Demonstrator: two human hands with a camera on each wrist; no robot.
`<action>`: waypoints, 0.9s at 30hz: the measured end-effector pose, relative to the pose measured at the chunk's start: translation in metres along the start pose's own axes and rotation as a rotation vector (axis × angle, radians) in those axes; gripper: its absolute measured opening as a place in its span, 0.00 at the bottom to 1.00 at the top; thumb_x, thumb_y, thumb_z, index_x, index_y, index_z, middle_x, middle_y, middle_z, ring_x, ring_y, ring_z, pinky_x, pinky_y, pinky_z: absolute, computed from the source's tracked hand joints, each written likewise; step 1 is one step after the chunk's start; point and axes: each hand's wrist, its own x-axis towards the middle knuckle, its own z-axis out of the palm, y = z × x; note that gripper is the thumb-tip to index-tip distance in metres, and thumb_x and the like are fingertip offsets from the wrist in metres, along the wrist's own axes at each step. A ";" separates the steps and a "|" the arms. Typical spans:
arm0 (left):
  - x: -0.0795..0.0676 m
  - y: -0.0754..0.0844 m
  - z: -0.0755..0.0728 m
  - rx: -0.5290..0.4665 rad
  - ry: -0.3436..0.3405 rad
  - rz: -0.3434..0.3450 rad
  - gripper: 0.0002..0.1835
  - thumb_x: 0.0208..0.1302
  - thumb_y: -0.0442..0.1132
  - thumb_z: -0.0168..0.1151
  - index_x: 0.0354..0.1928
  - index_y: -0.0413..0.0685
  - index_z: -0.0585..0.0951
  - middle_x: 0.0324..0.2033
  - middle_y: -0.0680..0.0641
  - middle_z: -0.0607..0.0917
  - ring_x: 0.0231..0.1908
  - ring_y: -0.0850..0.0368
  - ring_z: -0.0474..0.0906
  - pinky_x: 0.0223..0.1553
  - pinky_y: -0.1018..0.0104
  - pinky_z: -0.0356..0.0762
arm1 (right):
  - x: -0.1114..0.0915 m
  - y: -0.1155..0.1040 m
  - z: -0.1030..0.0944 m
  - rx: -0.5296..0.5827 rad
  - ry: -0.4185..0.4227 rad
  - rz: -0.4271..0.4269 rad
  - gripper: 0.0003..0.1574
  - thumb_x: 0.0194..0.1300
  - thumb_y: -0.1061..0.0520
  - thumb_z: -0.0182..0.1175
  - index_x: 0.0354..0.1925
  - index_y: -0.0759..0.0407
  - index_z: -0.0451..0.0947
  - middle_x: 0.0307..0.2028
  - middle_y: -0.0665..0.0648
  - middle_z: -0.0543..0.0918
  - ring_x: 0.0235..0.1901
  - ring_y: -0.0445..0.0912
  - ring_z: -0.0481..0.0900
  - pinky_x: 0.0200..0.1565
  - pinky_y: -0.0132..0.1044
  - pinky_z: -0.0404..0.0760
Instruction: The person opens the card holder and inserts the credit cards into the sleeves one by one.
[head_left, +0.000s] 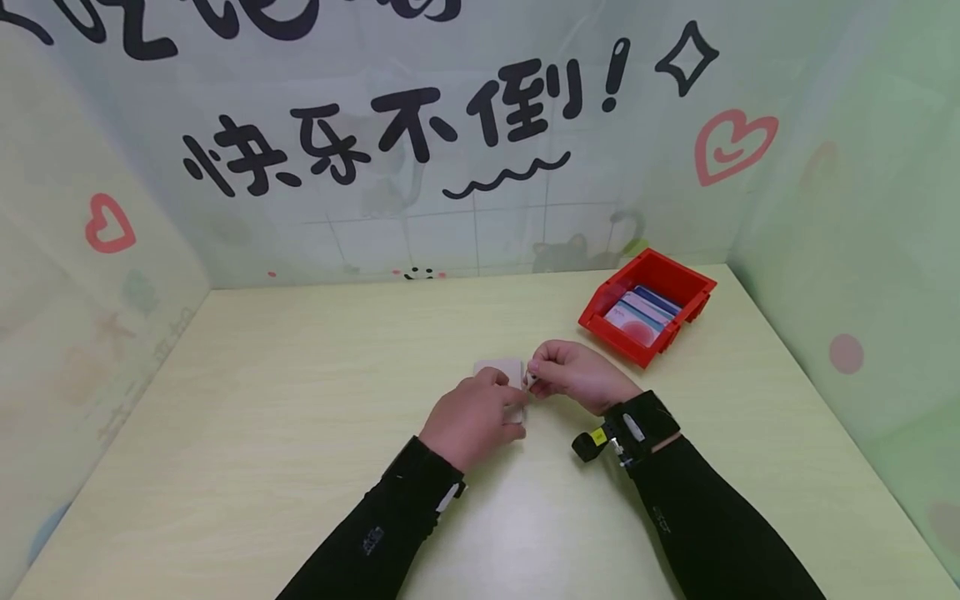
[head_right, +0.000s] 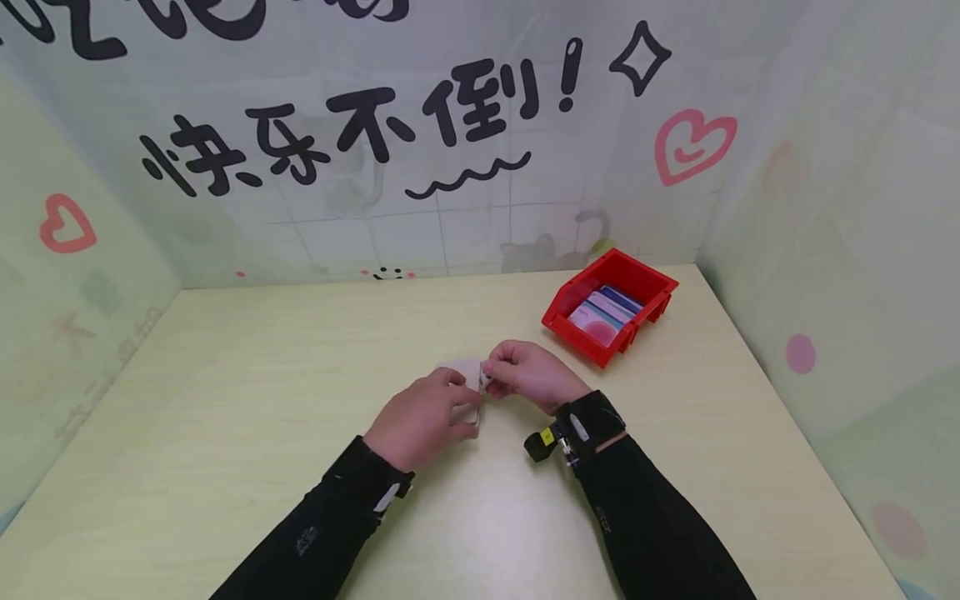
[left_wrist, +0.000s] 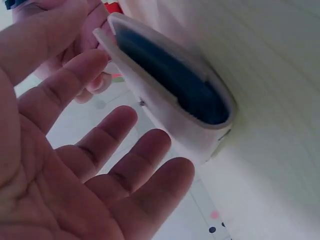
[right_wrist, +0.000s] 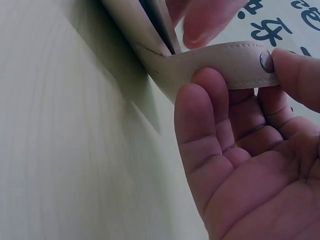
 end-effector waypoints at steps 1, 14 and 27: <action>0.000 0.000 0.000 -0.001 0.002 -0.007 0.15 0.66 0.48 0.75 0.54 0.59 0.90 0.56 0.46 0.84 0.49 0.51 0.85 0.45 0.61 0.85 | 0.000 0.000 0.000 -0.001 -0.001 -0.002 0.11 0.80 0.56 0.58 0.50 0.64 0.78 0.45 0.60 0.87 0.45 0.51 0.86 0.53 0.37 0.87; 0.001 -0.005 0.000 -0.019 0.049 -0.003 0.17 0.72 0.38 0.66 0.60 0.57 0.87 0.56 0.47 0.86 0.49 0.52 0.88 0.48 0.61 0.86 | 0.000 -0.002 0.000 0.018 -0.022 -0.038 0.09 0.80 0.58 0.57 0.48 0.64 0.77 0.43 0.57 0.86 0.45 0.52 0.86 0.53 0.37 0.87; 0.004 -0.010 -0.015 -0.139 0.088 -0.168 0.11 0.70 0.31 0.59 0.46 0.48 0.88 0.45 0.48 0.88 0.41 0.55 0.82 0.48 0.59 0.85 | -0.001 -0.004 0.002 -0.017 0.019 0.006 0.10 0.80 0.56 0.57 0.49 0.64 0.77 0.42 0.58 0.85 0.46 0.53 0.86 0.53 0.36 0.87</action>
